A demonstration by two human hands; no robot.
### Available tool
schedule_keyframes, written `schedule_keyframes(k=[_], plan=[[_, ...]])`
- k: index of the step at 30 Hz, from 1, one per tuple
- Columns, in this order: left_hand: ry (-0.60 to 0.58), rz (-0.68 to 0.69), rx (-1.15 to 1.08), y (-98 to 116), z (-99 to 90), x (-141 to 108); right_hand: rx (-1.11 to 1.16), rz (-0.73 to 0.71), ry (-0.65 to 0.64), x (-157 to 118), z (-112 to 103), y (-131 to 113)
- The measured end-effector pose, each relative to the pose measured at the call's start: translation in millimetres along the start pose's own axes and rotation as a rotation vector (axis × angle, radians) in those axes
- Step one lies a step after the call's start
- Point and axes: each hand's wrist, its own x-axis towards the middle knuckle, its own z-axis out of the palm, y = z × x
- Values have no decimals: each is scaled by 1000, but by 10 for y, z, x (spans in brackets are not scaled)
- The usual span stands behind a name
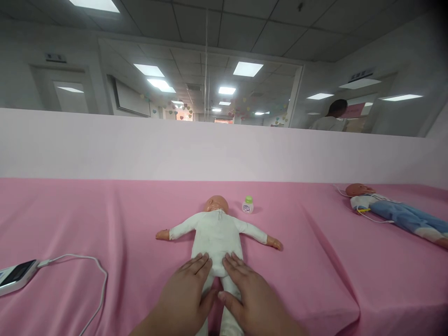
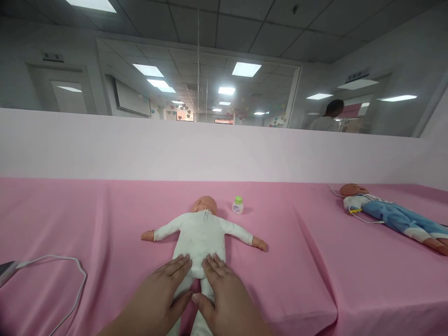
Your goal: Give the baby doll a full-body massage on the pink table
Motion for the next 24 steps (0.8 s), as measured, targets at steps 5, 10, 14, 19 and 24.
schedule_keyframes(k=[5, 10, 14, 19, 24], plan=[[-30, -46, 10, 104, -45, 100, 5, -89, 12, 124, -95, 65], [11, -110, 19, 217, -22, 208, 21, -149, 28, 291, -172, 157], [16, -40, 34, 223, -70, 288, 1, -150, 75, 392, -197, 148], [-24, -45, -14, 160, -136, 344, -22, -124, 18, 455, -146, 91], [15, -29, -69, 63, -100, 331, -21, -116, -7, 434, -146, 46]])
